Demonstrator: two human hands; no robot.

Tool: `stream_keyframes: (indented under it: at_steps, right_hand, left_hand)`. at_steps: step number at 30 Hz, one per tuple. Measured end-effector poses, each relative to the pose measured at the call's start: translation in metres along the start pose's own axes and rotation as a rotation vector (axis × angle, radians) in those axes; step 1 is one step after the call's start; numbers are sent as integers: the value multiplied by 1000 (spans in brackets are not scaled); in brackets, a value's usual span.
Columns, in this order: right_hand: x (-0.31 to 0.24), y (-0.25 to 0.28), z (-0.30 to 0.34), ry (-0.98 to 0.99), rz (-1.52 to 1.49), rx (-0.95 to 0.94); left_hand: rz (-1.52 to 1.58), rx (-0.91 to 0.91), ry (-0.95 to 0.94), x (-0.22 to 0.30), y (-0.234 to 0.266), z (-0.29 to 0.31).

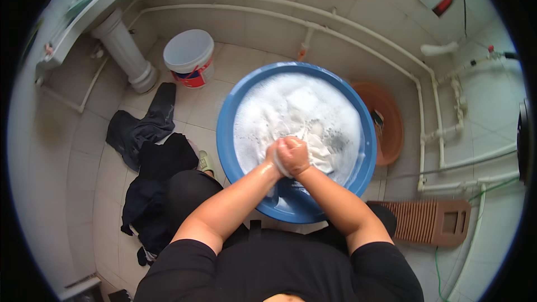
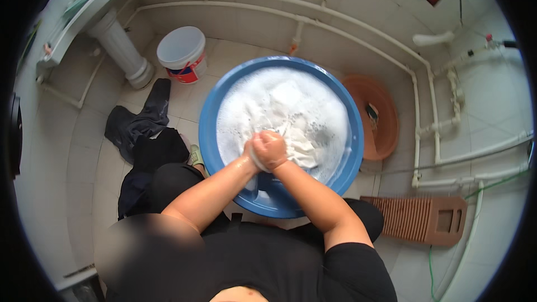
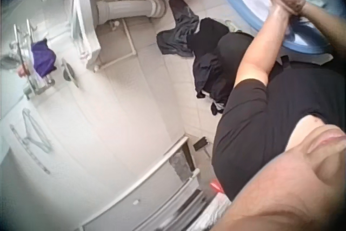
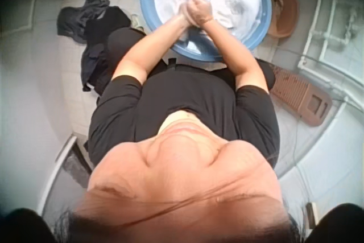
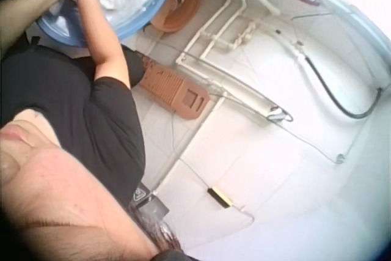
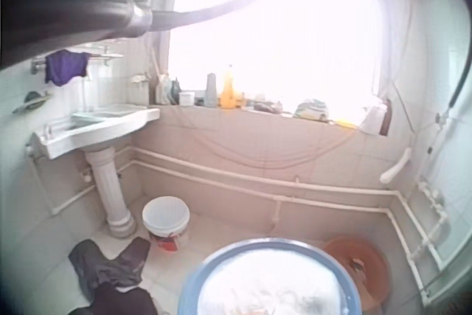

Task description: The person washes clothes by hand in a blue basin filled with soapy water. They use a handheld shower hose to rinse the clothes and scrub them against a washboard. The person handles a dark garment and a white t-shirt, scrubbing and rinsing them in the basin.

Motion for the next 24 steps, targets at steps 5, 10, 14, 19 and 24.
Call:
stream_keyframes:
  at_steps: [5,10,14,19,24]
  right_hand:
    - [21,20,-5,-203,46,149]
    - [-48,9,26,95,-19,-52]
    - [22,32,14,-47,171,71]
    - [107,75,-26,-215,617,-140]
    - [117,68,-44,-121,831,-420]
  left_hand:
    - [-164,310,120,14,-50,36]
    - [-408,303,90,13,15,-9]
    - [-242,126,199,14,-53,39]
    - [-1630,-370,46,30,-80,63]
    - [-2268,-361,11,53,-70,62]
Point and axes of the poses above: each hand's wrist, its own z-axis away from the middle knuckle, its own y-axis out of the back of the hand, x = y × z, the point moved 5 cm from there along -z, towards the middle knuckle, and after that the axes turned 6 degrees about x, right-handed, at the moved point
